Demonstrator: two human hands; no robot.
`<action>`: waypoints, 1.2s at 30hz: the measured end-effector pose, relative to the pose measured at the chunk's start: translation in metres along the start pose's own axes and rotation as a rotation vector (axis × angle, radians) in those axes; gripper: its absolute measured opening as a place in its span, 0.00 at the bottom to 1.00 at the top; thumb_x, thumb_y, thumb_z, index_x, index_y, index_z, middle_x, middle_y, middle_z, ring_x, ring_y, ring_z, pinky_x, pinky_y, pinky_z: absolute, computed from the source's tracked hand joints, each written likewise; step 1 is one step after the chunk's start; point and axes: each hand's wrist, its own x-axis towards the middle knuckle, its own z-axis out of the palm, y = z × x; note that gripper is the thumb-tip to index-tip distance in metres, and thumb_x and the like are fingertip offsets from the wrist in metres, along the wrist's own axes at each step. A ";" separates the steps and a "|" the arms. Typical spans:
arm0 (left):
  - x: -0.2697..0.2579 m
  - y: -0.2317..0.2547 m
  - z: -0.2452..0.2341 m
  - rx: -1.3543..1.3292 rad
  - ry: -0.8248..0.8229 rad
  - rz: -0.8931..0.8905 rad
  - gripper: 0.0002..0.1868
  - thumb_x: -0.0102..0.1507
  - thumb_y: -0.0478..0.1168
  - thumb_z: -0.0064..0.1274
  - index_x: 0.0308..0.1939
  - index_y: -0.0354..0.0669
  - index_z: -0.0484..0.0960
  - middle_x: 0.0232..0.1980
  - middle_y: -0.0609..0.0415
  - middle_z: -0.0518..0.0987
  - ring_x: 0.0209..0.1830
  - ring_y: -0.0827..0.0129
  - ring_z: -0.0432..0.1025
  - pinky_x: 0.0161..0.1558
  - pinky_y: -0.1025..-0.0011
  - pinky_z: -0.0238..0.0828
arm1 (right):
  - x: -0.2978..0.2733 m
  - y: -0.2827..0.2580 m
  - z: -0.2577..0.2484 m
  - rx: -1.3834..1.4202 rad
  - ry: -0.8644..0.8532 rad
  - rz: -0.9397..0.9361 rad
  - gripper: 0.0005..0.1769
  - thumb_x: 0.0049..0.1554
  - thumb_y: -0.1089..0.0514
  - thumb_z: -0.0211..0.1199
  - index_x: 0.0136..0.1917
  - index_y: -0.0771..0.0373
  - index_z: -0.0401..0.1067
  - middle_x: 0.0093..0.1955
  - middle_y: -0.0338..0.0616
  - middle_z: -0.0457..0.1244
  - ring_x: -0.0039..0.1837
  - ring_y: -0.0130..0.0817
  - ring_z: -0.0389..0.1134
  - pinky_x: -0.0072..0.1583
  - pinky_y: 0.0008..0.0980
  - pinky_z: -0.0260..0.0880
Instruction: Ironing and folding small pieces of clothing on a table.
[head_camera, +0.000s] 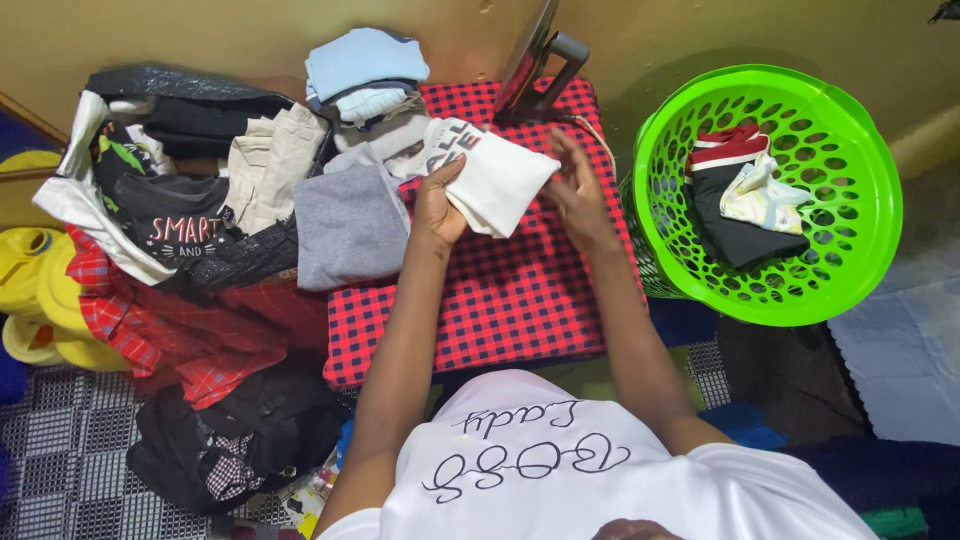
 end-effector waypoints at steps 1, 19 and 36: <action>0.002 -0.004 0.000 0.002 -0.002 -0.002 0.23 0.63 0.31 0.56 0.63 0.32 0.75 0.63 0.44 0.80 0.63 0.56 0.74 0.69 0.57 0.68 | -0.001 0.002 0.001 0.000 0.002 -0.003 0.21 0.65 0.66 0.62 0.71 0.63 0.68 0.73 0.49 0.60 0.70 0.37 0.61 0.66 0.37 0.57; -0.015 -0.021 -0.055 -0.052 0.260 0.039 0.22 0.59 0.34 0.61 0.57 0.34 0.77 0.52 0.47 0.82 0.53 0.56 0.76 0.58 0.52 0.73 | 0.009 -0.010 -0.014 0.214 0.162 0.490 0.29 0.55 0.68 0.68 0.68 0.68 0.65 0.60 0.49 0.69 0.61 0.38 0.72 0.66 0.39 0.74; 0.002 -0.048 -0.144 0.122 0.468 0.108 0.21 0.57 0.23 0.60 0.55 0.30 0.78 0.53 0.46 0.82 0.53 0.61 0.78 0.59 0.66 0.75 | 0.028 0.055 -0.037 0.073 0.201 0.500 0.24 0.54 0.70 0.67 0.63 0.75 0.69 0.52 0.52 0.70 0.49 0.38 0.74 0.53 0.36 0.78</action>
